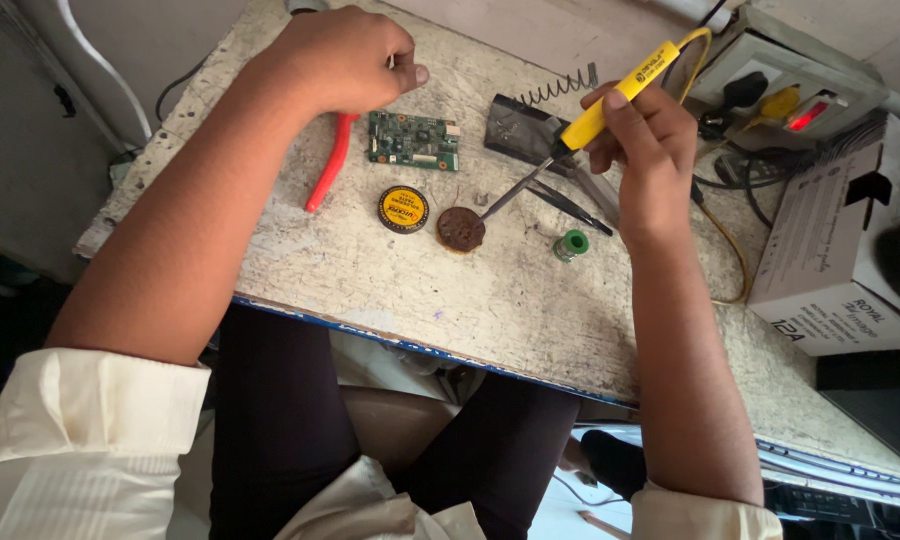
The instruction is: The person solders components on a green circuit board at a workbench. They hold a soldering iron in one hand and feed solder wire from a spool with the other hand, applying solder to the board, then use tweezers to handle small parts and reposition the board while continuing to solder.
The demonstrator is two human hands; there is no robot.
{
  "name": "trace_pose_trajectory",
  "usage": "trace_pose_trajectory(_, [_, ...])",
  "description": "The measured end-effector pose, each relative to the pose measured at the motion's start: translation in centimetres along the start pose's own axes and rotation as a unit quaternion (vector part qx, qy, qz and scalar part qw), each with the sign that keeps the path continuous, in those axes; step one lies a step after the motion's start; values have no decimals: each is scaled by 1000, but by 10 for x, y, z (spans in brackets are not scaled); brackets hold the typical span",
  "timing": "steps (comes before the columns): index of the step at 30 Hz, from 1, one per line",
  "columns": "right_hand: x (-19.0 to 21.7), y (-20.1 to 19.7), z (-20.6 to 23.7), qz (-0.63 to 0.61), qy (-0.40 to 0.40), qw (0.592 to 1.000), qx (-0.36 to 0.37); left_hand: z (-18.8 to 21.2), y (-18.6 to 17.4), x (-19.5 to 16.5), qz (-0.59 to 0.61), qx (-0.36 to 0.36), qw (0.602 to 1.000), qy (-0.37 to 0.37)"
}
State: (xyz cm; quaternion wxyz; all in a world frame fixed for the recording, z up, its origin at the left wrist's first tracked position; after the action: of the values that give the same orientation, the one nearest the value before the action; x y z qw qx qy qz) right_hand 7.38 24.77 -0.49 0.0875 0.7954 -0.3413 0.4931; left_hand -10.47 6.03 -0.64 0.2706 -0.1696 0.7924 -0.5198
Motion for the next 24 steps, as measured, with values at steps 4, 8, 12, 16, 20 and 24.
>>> trace_pose_trajectory(4, [3,-3,0,5,-3,1000,-9,-1,1,1,1,4,1000,-5])
trace_pose_trajectory(8, [2,-2,-2,-3,3,1000,-7,0,2,2,5,8,1000,-9])
trace_pose_trajectory(12, [2,0,0,4,1,1000,-3,0,1,2,6,5,1000,-6])
trace_pose_trajectory(16, [4,-4,0,5,-4,1000,-12,0,2,2,9,9,1000,-8])
trace_pose_trajectory(20, [2,-2,-2,-8,2,1000,-5,0,1,1,12,3,1000,-6])
trace_pose_trajectory(24, [2,-1,-1,12,-8,1000,-8,2,0,1,13,14,1000,-14])
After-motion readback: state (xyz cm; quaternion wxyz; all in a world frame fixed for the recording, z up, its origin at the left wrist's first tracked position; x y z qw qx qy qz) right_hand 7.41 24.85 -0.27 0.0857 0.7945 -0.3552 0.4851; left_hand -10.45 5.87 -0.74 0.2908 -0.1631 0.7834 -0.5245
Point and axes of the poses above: each hand's wrist, its own z-axis away from the middle knuckle, its own y-axis out of the palm, x = y × z, the point moved 10 cm from there along -z, towards the middle knuckle, and after that the axes turned 7 degrees about -x, right-handed, at the moved point
